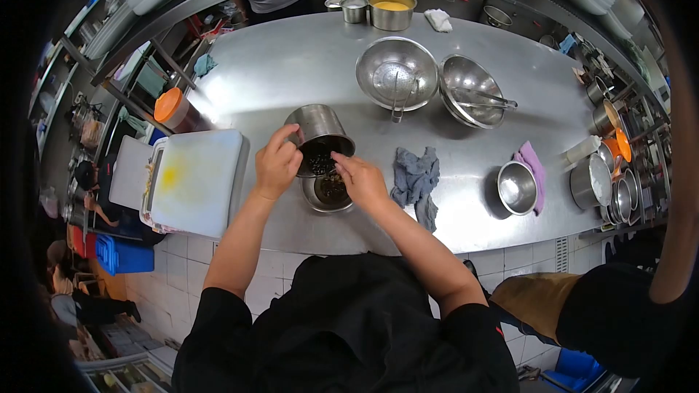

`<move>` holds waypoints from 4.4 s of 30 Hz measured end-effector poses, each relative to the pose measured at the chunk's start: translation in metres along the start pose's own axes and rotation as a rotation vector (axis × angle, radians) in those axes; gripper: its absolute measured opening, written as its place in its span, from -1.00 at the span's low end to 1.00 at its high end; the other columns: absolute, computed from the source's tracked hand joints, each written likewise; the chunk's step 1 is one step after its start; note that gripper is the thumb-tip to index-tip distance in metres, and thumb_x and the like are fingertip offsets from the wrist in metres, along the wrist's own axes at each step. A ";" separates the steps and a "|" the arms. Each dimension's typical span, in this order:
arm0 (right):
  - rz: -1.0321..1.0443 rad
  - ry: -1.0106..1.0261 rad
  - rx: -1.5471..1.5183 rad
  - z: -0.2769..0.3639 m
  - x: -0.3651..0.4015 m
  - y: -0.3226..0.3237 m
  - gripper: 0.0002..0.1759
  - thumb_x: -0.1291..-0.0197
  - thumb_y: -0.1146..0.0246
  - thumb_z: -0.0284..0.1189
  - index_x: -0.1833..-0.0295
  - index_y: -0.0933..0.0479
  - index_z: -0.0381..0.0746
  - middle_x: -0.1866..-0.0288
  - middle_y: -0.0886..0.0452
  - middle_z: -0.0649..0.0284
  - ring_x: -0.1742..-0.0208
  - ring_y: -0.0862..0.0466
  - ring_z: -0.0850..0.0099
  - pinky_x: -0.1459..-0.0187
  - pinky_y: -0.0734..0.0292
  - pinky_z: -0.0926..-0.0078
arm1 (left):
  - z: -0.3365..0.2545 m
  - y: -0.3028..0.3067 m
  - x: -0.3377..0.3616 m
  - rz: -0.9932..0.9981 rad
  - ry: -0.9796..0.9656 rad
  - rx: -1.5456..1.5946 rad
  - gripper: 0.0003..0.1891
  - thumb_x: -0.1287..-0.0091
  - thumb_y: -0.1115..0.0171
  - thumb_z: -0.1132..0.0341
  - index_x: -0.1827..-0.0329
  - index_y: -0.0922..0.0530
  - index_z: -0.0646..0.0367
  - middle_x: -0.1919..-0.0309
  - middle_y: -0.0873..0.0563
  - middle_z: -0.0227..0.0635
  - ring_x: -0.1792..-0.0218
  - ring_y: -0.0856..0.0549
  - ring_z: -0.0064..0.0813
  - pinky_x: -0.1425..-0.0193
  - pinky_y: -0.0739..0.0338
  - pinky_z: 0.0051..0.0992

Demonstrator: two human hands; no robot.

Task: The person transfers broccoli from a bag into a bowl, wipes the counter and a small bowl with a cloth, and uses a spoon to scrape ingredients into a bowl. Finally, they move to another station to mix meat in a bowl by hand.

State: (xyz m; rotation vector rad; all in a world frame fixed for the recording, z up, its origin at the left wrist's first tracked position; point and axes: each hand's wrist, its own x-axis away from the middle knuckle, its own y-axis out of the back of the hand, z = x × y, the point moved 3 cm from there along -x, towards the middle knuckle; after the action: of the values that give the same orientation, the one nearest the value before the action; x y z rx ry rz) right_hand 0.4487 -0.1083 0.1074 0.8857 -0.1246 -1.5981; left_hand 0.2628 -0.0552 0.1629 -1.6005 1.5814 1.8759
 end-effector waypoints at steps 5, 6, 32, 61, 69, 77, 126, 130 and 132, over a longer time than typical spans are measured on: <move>0.159 -0.201 -0.204 -0.002 0.024 0.003 -0.69 -0.32 -0.19 -0.46 -0.16 -0.58 -0.17 0.25 -0.69 0.15 0.19 -0.69 0.22 0.13 -0.56 0.36 | 0.002 0.000 0.001 0.014 -0.009 -0.011 -0.81 0.05 -0.33 0.49 0.51 -0.43 0.15 -0.03 -0.66 -0.31 0.53 -0.61 -0.40 0.45 -0.56 -0.39; 0.159 -0.204 -0.206 -0.001 0.029 0.005 -0.69 -0.32 -0.19 -0.46 -0.16 -0.58 -0.17 0.25 -0.69 0.15 0.19 -0.69 0.22 0.13 -0.56 0.36 | 0.002 -0.001 0.001 0.021 -0.021 -0.016 -0.81 0.05 -0.33 0.48 0.51 -0.44 0.15 -0.02 -0.66 -0.31 0.53 -0.61 -0.40 0.45 -0.56 -0.40; 0.168 -0.499 -0.714 -0.022 0.057 0.018 -0.64 -0.43 -0.11 -0.34 -0.28 -0.53 -0.13 0.11 -0.70 0.37 0.46 -0.52 0.67 0.41 -0.47 0.69 | 0.003 -0.011 0.004 0.069 -0.033 -0.023 -0.79 0.08 -0.35 0.47 0.55 -0.41 0.13 -0.02 -0.67 -0.33 0.54 -0.59 -0.44 0.46 -0.53 -0.41; 0.004 -0.338 -0.381 -0.029 0.030 0.006 -0.66 -0.43 -0.11 -0.33 -0.25 -0.56 -0.06 0.13 -0.73 0.29 0.53 -0.55 0.59 0.38 -0.53 0.59 | -0.010 -0.008 0.000 0.104 -0.041 -0.022 -0.80 0.05 -0.34 0.46 0.55 -0.42 0.13 -0.02 -0.68 -0.34 0.54 -0.58 -0.47 0.47 -0.54 -0.45; 0.156 -0.592 -0.559 -0.022 0.073 0.011 -0.63 -0.43 -0.12 -0.27 -0.27 -0.53 -0.09 0.13 -0.73 0.29 0.52 -0.56 0.59 0.36 -0.54 0.59 | -0.003 -0.006 0.004 0.113 -0.023 -0.058 -0.79 0.06 -0.34 0.46 0.54 -0.41 0.13 -0.02 -0.67 -0.36 0.54 -0.60 -0.46 0.46 -0.54 -0.43; 0.141 -0.433 -0.610 -0.003 0.070 0.025 -0.62 -0.45 -0.09 -0.29 -0.29 -0.50 -0.14 0.02 -0.71 0.28 0.44 -0.61 0.60 0.30 -0.54 0.62 | 0.016 -0.005 0.008 0.118 0.171 0.014 -0.85 -0.04 -0.27 0.45 0.51 -0.43 0.19 0.02 -0.68 -0.34 0.51 -0.61 -0.37 0.44 -0.52 -0.42; 0.237 0.252 0.115 0.049 0.004 0.032 -0.66 -0.10 -0.26 -0.53 -0.04 -0.62 -0.21 0.29 -0.62 0.18 0.31 -0.66 0.16 0.29 -0.59 0.23 | -0.005 0.013 -0.014 0.191 0.387 0.282 -0.85 -0.16 -0.20 0.42 0.49 -0.42 0.25 0.10 -0.69 -0.25 0.48 -0.59 -0.31 0.39 -0.47 -0.39; 0.180 0.239 0.197 0.050 0.001 0.047 -0.67 -0.06 -0.26 -0.55 0.00 -0.63 -0.26 0.31 -0.61 0.18 0.33 -0.66 0.17 0.29 -0.59 0.23 | -0.004 0.014 -0.014 0.205 0.372 0.235 -0.86 -0.15 -0.20 0.42 0.48 -0.43 0.24 0.10 -0.69 -0.28 0.49 -0.60 -0.31 0.40 -0.48 -0.38; 0.128 0.203 0.171 0.052 0.000 0.052 -0.69 -0.08 -0.26 -0.54 0.01 -0.63 -0.27 0.31 -0.61 0.18 0.33 -0.66 0.16 0.29 -0.58 0.22 | -0.006 0.015 -0.016 0.195 0.361 0.231 -0.89 -0.14 -0.20 0.42 0.47 -0.45 0.23 0.10 -0.69 -0.29 0.49 -0.61 -0.30 0.40 -0.49 -0.39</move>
State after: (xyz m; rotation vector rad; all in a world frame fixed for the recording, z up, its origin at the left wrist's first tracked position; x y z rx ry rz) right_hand 0.4594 -0.1419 0.1717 1.1449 -0.1731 -1.3855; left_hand 0.2619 -0.0589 0.1850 -1.8072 2.0835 1.4716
